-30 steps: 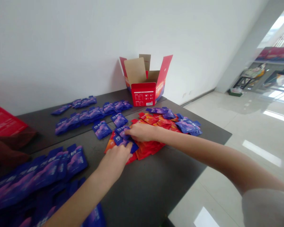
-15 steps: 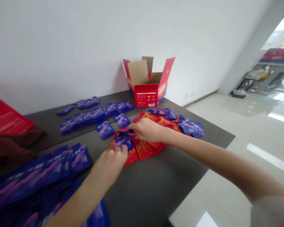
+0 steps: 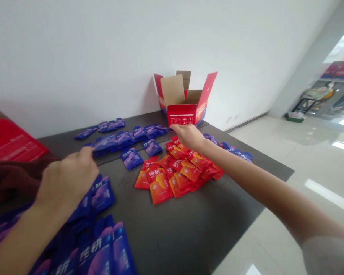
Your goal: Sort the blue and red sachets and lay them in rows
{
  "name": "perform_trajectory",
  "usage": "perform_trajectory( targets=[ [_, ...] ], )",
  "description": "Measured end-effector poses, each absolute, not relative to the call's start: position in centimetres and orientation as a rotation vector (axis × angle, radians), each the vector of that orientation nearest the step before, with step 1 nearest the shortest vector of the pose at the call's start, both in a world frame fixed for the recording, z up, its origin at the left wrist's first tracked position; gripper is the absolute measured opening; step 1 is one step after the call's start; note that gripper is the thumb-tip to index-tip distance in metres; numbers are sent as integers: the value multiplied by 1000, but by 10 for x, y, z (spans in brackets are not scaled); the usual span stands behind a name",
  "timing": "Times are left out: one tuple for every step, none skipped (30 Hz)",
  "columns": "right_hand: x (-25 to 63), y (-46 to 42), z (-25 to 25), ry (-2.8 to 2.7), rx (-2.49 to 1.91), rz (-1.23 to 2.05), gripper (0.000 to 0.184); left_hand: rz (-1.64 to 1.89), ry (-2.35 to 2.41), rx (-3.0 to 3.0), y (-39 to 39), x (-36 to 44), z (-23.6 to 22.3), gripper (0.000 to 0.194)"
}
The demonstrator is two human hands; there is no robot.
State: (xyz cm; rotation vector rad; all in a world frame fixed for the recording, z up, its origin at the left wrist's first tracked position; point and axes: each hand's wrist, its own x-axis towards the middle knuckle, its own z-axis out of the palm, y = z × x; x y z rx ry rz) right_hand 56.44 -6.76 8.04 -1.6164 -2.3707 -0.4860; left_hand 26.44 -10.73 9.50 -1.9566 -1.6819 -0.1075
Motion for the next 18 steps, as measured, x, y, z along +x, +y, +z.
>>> perform_trajectory(
  targets=[
    [566,-62,73,-2445,-1629,-503,32,-98,-1702,-1975,-102,264,91,65],
    [567,-56,66,-2512,-1639,-529,31,-88,-1713,-2001,-97,264,86,61],
    [568,-51,60,-2565,-1645,-562,30,-69,-1713,-2035,-93,265,81,57],
    [567,-46,55,-2601,-1651,-597,29,-47,-1705,-2076,-89,265,75,53],
    [566,-42,50,-2625,-1649,-628,29,-27,-1692,-2113,-85,266,70,49],
    [564,-37,47,-2650,-1635,-646,29,-13,-1674,-2143,-81,266,65,45],
    [562,-33,43,-2685,-1614,-647,28,-6,-1656,-2165,-77,266,59,41],
    [559,-29,40,-2733,-1587,-630,28,6,-1632,-2188,-73,265,54,38],
    [556,-26,38,-2786,-1563,-594,28,21,-1604,-2208,-69,265,50,36],
    [554,-24,35,-2837,-1546,-546,27,39,-1575,-2227,-65,264,45,35],
    [552,-21,33,-2875,-1538,-495,26,64,-1550,-2247,-62,264,42,35],
    [550,-20,31,-2894,-1542,-449,26,92,-1528,-2270,-59,263,38,36],
    [549,-18,29,-2899,-1551,-411,26,112,-1515,-2281,-56,263,36,37],
    [549,-17,28,-2895,-1564,-382,26,126,-1506,-2287,-54,263,34,39],
    [548,-17,26,-2893,-1575,-358,27,133,-1501,-2289,-54,263,32,40],
    [548,-16,26,-2895,-1581,-340,28,139,-1495,-2293,-54,263,30,42],
    [548,-15,25,-2898,-1586,-325,30,143,-1488,-2296,-54,263,29,43],
    [547,-14,25,-2903,-1584,-313,32,146,-1482,-2300,-55,261,28,44]
  ],
)
